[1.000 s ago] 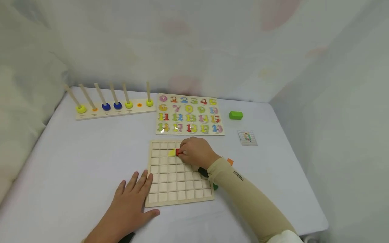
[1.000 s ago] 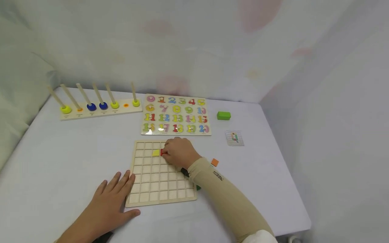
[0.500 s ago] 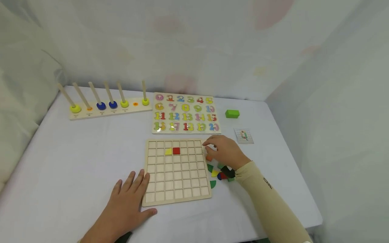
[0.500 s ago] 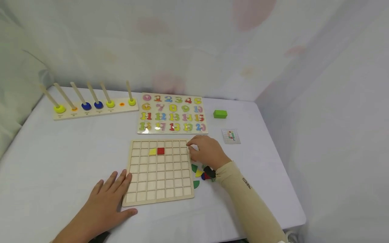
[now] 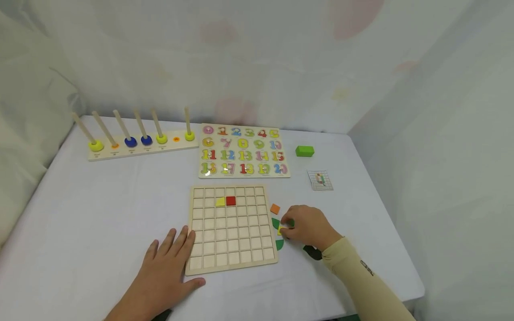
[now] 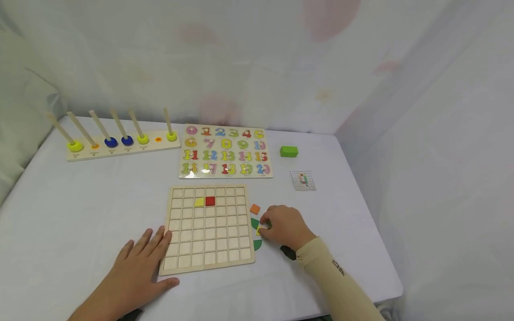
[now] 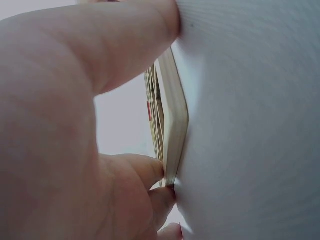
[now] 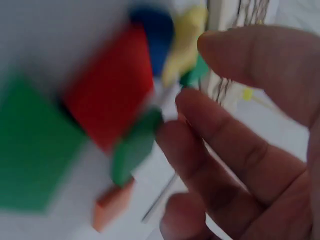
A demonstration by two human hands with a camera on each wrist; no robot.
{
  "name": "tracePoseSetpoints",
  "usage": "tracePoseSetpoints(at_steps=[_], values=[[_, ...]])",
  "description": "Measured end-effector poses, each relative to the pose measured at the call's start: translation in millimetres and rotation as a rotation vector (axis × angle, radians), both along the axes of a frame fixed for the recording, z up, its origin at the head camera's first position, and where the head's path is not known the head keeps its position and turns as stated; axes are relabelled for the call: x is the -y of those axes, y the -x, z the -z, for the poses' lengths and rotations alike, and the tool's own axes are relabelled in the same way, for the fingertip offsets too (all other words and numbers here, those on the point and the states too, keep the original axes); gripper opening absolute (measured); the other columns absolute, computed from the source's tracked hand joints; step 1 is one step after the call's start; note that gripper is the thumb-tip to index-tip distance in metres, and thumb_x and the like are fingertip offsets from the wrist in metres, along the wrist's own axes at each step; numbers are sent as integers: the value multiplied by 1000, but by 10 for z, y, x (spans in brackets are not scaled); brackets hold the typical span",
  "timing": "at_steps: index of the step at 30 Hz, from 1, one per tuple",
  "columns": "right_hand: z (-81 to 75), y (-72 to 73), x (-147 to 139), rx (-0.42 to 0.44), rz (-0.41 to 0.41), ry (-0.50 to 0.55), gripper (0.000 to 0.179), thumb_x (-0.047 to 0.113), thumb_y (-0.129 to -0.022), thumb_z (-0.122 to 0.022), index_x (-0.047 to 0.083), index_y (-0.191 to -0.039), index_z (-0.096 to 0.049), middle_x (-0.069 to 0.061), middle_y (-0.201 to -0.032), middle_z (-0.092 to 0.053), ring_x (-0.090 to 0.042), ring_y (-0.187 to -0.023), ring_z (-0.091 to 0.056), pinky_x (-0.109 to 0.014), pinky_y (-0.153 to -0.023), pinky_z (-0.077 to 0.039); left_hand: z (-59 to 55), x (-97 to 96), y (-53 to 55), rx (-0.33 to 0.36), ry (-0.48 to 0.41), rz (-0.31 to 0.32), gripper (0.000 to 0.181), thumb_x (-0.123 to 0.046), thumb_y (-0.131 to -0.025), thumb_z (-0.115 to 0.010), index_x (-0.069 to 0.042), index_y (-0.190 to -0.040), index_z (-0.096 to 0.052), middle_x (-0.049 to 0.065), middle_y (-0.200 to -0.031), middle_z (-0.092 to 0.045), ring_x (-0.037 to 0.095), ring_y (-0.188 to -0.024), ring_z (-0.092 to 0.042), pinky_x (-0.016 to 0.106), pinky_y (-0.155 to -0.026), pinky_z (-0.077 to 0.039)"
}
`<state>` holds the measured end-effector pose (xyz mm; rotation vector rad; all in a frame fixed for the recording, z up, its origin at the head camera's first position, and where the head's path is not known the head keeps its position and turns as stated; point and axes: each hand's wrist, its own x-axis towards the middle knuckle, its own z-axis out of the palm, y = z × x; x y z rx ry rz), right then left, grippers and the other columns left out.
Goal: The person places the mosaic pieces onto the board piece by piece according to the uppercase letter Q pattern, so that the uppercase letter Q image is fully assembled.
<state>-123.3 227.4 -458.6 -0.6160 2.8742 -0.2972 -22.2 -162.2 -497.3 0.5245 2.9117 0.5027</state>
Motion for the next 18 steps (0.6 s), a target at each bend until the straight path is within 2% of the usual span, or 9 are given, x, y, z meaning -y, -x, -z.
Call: tracePoseSetpoints(at_steps=[4, 11, 18], values=[[83, -99, 27, -85, 8, -16, 13, 34, -86, -88, 24, -92, -83, 15, -92, -67, -5, -74, -56, -24, -58, -47, 9, 4, -2, -6, 1, 1, 119, -75, -82, -76, -3, -166, -35, 19, -171, -31, 48, -156, -25, 75, -116, -20], [122, -191, 66, -157, 8, -14, 23, 42, -84, -92, 22, -94, -85, 11, -99, -72, -10, -86, -64, -25, -64, -53, 24, 17, -10, 0, -4, -4, 119, -76, -82, -76, -4, -167, -34, 19, -172, -30, 48, -157, -24, 74, -117, -19], [100, -241, 85, -234, -4, 37, 10, 22, -86, -90, 19, -96, -88, 8, -94, -72, -13, -79, -63, -24, -59, -50, 6, 5, 0, 6, -9, 0, 118, -74, -82, -77, -3, -167, -34, 20, -172, -30, 48, -157, -23, 74, -117, -19]])
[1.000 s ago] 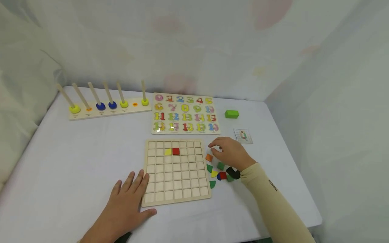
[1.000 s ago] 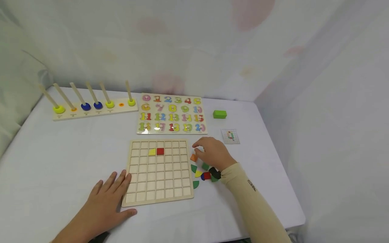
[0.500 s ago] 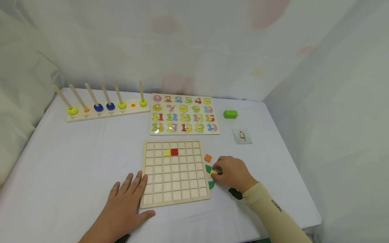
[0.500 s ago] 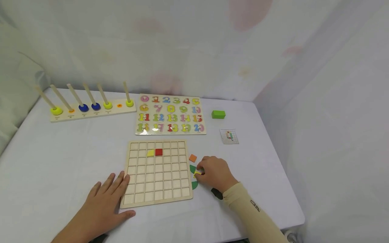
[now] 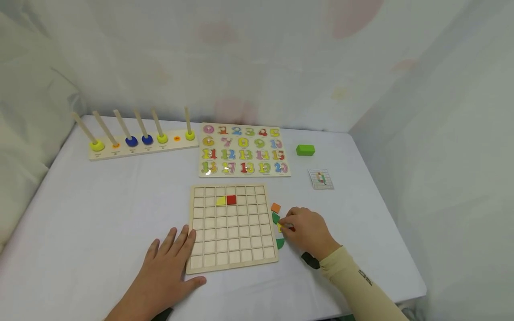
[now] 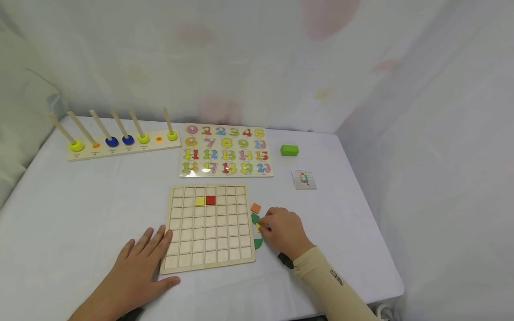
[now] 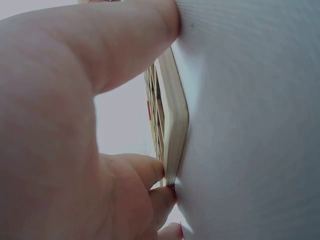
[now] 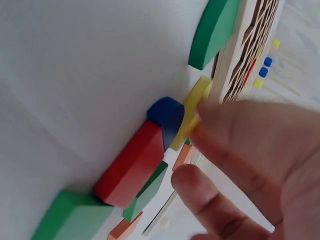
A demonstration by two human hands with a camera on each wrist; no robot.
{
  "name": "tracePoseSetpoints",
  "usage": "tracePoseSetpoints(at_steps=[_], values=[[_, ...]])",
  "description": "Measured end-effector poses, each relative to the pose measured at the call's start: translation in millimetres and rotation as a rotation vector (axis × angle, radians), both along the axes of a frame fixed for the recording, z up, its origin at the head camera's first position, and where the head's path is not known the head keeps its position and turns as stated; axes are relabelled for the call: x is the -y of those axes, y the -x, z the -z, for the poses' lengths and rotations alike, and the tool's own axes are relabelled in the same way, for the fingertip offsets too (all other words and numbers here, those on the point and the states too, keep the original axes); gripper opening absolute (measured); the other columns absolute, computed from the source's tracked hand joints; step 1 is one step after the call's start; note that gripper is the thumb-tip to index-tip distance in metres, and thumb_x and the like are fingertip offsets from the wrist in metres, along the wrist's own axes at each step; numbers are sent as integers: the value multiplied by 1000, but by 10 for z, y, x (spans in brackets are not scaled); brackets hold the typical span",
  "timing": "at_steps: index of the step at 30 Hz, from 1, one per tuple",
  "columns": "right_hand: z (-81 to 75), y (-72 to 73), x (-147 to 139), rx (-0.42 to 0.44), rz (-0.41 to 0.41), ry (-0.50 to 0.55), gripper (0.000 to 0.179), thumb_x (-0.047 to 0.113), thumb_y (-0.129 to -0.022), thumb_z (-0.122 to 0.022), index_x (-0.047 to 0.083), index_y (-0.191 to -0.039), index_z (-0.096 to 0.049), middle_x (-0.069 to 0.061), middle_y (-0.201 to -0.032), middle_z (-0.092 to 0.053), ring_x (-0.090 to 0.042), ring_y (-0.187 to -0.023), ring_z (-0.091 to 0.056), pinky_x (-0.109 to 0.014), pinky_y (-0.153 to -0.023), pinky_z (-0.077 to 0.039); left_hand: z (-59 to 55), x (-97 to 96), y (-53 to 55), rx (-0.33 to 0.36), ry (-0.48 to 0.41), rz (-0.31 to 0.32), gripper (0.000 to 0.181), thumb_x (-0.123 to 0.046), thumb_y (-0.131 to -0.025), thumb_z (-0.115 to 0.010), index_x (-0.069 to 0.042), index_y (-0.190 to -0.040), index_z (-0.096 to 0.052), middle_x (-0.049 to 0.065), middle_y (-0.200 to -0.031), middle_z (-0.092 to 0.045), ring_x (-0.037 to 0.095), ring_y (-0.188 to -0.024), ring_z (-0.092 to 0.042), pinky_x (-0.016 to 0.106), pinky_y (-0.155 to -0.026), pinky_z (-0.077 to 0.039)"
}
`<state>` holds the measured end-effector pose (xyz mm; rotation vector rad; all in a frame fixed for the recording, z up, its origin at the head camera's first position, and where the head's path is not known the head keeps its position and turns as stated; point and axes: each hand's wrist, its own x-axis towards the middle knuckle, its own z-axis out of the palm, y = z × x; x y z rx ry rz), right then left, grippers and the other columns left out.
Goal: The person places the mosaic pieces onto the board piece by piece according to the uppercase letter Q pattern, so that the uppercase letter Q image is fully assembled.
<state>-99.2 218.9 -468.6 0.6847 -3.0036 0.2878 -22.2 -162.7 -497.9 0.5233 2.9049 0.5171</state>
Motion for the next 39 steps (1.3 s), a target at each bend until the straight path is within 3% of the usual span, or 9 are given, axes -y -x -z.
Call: tracePoseSetpoints(at_steps=[7, 13, 20, 25, 32, 39], values=[[7, -39, 35, -6, 70, -37, 23, 32, -82, -93, 17, -97, -87, 7, -91, -73, -10, -76, -63, -23, -56, -47, -41, -14, -5, 8, -6, -3, 117, -72, -83, -78, -2, -166, -35, 19, -172, -29, 48, -157, -23, 75, -117, -18], [-3, -38, 78, 19, 66, -32, 25, 17, -82, -88, 13, -106, -87, 6, -91, -75, -9, -77, -66, -23, -55, -49, -27, -13, -6, -4, -1, -4, 117, -73, -82, -78, -3, -167, -34, 19, -172, -30, 48, -157, -24, 74, -117, -18], [-2, -25, 124, 70, 119, -47, 25, 26, -86, -91, 14, -106, -85, 7, -88, -75, -9, -76, -64, -25, -58, -50, -33, -10, -9, -5, 16, -3, 118, -74, -82, -77, -3, -167, -35, 18, -172, -31, 48, -157, -25, 75, -117, -20], [-69, -4, 135, 75, 137, 0, 21, 19, -85, -88, 12, -104, -84, 7, -86, -73, -11, -79, -65, -28, -63, -53, -57, -21, -11, 10, 16, -7, 118, -74, -82, -76, -3, -167, -35, 19, -172, -30, 48, -157, -24, 75, -118, -19], [-241, 121, 274, -35, 1, 71, 25, 17, -85, -86, 11, -110, -83, 4, -98, -78, -15, -89, -71, -30, -68, -58, -73, -32, -18, 7, 27, -10, 118, -74, -82, -77, -3, -166, -35, 19, -172, -30, 48, -157, -24, 75, -118, -18], [-289, 368, 572, 20, -78, 42, 21, 23, -90, -86, 15, -110, -82, 4, -106, -79, -15, -95, -72, -31, -77, -59, -73, -24, -23, -6, 19, -6, 117, -72, -82, -78, -3, -166, -36, 19, -171, -31, 48, -156, -25, 75, -117, -20]])
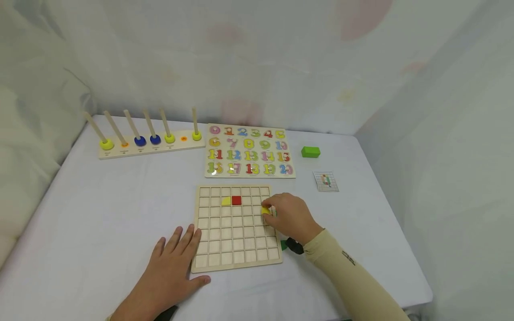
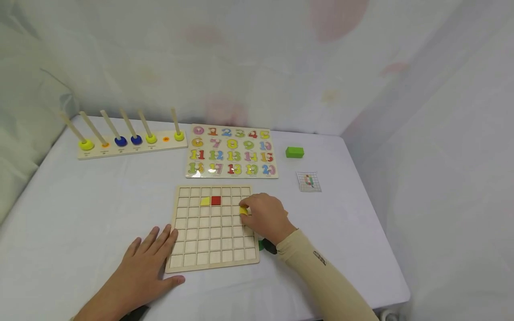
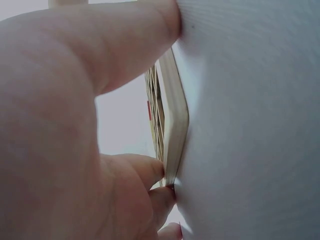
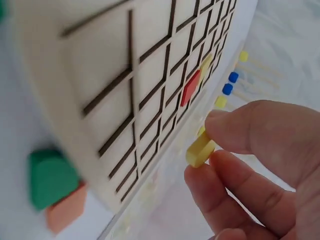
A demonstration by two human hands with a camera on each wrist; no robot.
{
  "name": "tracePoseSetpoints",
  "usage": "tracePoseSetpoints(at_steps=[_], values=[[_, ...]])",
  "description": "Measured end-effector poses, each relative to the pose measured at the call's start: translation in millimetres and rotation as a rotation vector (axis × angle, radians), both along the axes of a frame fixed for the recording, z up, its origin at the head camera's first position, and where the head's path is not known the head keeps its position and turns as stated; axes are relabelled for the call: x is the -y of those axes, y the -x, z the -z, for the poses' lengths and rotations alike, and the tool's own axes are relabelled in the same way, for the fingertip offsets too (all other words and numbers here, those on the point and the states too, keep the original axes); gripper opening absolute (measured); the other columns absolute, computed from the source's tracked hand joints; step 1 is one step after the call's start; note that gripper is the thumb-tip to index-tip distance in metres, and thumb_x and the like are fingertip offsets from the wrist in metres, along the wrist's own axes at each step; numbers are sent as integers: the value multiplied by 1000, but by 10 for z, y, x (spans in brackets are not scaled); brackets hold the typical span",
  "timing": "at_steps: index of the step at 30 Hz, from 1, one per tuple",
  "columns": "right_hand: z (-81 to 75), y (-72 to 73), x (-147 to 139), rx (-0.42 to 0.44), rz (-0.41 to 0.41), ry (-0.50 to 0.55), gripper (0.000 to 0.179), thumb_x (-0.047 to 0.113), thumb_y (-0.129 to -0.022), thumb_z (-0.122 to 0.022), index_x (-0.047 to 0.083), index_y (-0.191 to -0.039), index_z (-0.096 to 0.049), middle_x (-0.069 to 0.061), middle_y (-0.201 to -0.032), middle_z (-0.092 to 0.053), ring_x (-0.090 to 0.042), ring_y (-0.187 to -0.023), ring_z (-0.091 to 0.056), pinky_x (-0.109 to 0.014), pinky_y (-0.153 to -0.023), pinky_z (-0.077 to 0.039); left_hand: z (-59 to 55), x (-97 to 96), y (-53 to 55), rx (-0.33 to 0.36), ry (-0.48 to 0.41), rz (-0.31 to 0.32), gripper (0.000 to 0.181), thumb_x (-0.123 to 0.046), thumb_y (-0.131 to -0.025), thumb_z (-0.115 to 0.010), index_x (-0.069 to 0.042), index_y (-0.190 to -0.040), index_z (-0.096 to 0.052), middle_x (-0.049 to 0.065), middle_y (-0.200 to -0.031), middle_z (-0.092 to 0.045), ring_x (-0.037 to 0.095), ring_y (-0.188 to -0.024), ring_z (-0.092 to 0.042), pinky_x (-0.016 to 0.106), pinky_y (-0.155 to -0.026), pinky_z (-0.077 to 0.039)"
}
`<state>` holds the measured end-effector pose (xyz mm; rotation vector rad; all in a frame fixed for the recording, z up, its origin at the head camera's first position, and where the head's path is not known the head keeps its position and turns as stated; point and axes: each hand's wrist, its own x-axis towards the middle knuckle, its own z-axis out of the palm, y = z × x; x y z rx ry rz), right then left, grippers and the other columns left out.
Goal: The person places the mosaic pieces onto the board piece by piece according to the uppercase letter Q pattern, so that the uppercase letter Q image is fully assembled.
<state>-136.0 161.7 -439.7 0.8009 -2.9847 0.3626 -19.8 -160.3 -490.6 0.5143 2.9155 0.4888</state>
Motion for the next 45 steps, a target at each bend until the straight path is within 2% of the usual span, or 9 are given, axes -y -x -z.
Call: tracePoseSetpoints(at_steps=[5, 11, 17, 23, 29, 34, 38, 45], values=[[55, 198, 182, 44, -25, -9, 16, 25, -93, -85, 18, -108, -83, 6, -106, -79, -15, -99, -71, -33, -77, -60, 20, 10, 12, 5, -16, -7, 118, -71, -82, -79, -3, -166, -34, 18, -172, -29, 47, -157, -23, 74, -118, -18], [140, 387, 293, 73, -77, -20, 8, 24, -94, -83, 21, -101, -84, 9, -100, -78, -12, -98, -68, -31, -78, -58, -13, 16, -2, 31, -15, -7, 118, -73, -83, -78, -3, -167, -33, 18, -173, -28, 47, -158, -22, 75, -118, -18], [166, 480, 357, 113, -93, -66, 9, 26, -96, -83, 21, -103, -85, 9, -106, -79, -14, -105, -70, -31, -82, -59, -38, 8, -2, 46, -15, -6, 118, -73, -83, -77, -4, -168, -32, 18, -173, -28, 47, -158, -21, 74, -119, -17], [186, 523, 397, 106, -134, -57, 10, 28, -97, -83, 22, -103, -87, 9, -109, -78, -15, -104, -71, -30, -78, -60, -22, -1, 7, 35, -7, -6, 118, -72, -82, -79, -4, -167, -33, 18, -172, -29, 47, -158, -22, 74, -119, -18], [225, 544, 422, 100, -141, -45, 9, 30, -96, -84, 22, -101, -88, 9, -104, -76, -13, -99, -71, -27, -74, -58, -1, 3, 6, 17, 9, -7, 117, -73, -82, -78, -4, -167, -35, 18, -172, -31, 47, -157, -23, 75, -118, -20], [232, 523, 401, 155, -106, -41, 16, 34, -102, -76, 23, -106, -87, 9, -108, -75, -12, -102, -70, -30, -78, -59, 16, 1, 6, 14, 7, -16, 118, -73, -81, -79, -4, -167, -35, 18, -172, -30, 47, -158, -23, 74, -118, -19], [227, 452, 310, 179, -62, 5, 20, 33, -104, -70, 22, -111, -85, 8, -114, -76, -14, -112, -69, -34, -87, -60, 24, 5, 1, 1, 0, -12, 118, -73, -81, -79, -4, -166, -36, 18, -172, -30, 47, -157, -24, 74, -117, -20], [169, 259, 59, 191, 4, 37, 19, 30, -103, -72, 19, -111, -85, 8, -110, -76, -15, -106, -70, -36, -89, -59, 34, 7, 4, -3, -12, -15, 119, -72, -80, -80, -4, -167, -35, 18, -172, -31, 47, -157, -24, 74, -117, -19]])
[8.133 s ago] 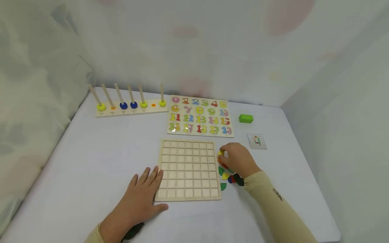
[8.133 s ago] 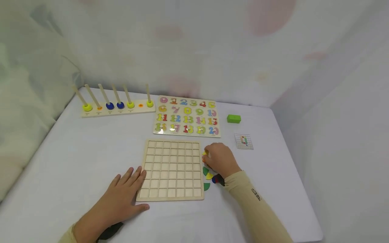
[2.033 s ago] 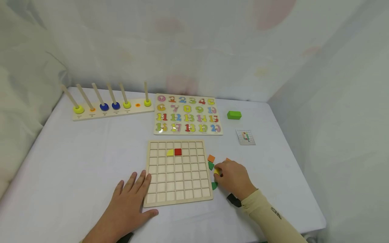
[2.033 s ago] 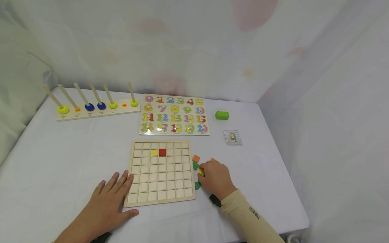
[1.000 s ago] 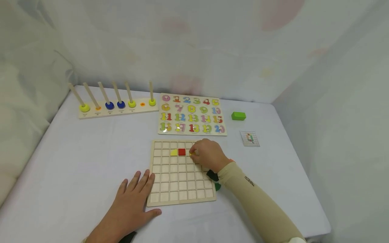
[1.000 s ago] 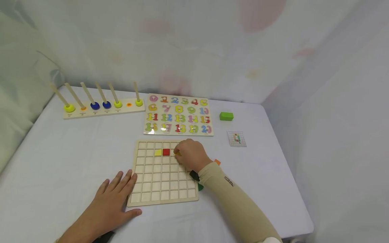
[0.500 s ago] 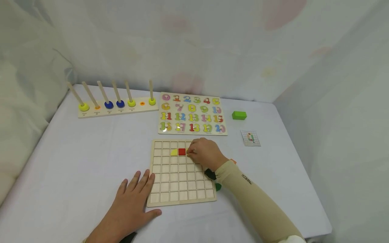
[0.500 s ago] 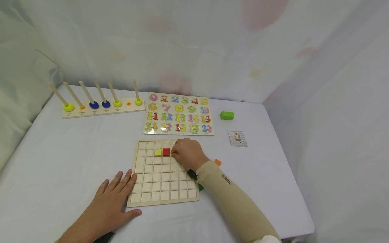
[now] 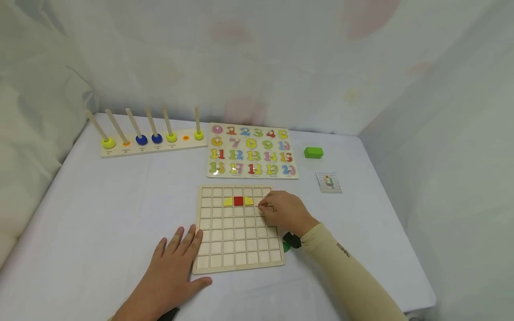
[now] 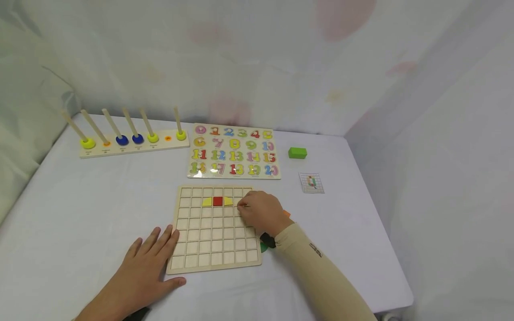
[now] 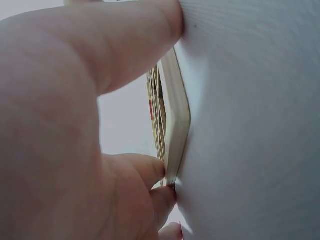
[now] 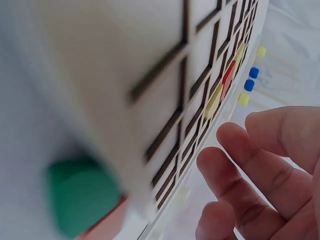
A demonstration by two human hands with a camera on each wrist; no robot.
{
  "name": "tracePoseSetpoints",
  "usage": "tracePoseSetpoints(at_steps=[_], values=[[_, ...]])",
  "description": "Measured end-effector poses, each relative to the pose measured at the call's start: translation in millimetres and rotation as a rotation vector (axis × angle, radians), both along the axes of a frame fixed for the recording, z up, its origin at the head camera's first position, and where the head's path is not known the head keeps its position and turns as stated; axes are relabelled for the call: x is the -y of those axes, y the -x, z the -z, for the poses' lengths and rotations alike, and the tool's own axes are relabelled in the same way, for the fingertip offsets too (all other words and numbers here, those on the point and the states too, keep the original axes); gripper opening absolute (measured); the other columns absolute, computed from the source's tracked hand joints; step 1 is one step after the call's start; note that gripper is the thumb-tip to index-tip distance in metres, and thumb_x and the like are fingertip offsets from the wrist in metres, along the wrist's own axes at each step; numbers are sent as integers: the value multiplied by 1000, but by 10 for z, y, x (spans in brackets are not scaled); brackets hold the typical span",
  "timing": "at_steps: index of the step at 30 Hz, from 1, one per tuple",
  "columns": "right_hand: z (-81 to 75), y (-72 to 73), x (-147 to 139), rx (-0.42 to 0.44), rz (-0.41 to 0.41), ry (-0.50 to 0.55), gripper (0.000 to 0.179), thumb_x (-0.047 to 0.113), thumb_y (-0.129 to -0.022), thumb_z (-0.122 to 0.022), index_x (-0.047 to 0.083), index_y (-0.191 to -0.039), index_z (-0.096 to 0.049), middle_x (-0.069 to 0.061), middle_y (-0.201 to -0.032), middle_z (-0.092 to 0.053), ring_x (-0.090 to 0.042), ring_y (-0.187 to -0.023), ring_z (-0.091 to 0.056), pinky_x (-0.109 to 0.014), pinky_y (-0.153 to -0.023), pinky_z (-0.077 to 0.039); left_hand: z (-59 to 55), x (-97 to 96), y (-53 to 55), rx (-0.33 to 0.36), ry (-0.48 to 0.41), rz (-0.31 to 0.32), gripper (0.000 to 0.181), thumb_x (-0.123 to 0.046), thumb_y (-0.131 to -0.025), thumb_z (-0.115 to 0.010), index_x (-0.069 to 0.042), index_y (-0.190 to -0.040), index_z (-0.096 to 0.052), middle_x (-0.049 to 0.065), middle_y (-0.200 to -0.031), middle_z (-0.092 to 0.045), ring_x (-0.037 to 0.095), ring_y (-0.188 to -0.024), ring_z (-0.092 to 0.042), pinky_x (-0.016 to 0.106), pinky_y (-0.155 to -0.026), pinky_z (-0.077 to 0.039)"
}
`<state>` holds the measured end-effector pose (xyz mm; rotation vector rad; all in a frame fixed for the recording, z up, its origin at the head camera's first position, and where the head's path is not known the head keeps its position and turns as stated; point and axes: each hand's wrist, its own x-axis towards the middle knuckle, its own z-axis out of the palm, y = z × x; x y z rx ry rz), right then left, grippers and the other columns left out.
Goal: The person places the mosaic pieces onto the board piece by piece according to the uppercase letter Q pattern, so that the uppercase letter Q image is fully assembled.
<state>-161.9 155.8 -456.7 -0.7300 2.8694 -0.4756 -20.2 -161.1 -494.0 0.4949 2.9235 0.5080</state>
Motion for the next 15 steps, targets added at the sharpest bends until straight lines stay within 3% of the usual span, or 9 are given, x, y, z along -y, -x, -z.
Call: tracePoseSetpoints(at_steps=[9, 15], values=[[-12, -233, -368, -20, 90, -4, 15, 27, -101, -76, 18, -110, -84, 13, -102, -74, -12, -102, -68, -35, -85, -58, 12, -2, 1, -7, -8, 7, 118, -70, -80, -81, -3, -166, -36, 18, -171, -32, 46, -157, -24, 73, -117, -19], [10, -332, -592, -21, 156, -10, 16, 28, -100, -78, 20, -113, -84, 12, -109, -74, -16, -108, -70, -40, -88, -59, -6, -4, 14, 7, 1, 7, 117, -71, -81, -80, -3, -166, -36, 18, -172, -30, 47, -157, -24, 74, -118, -18]])
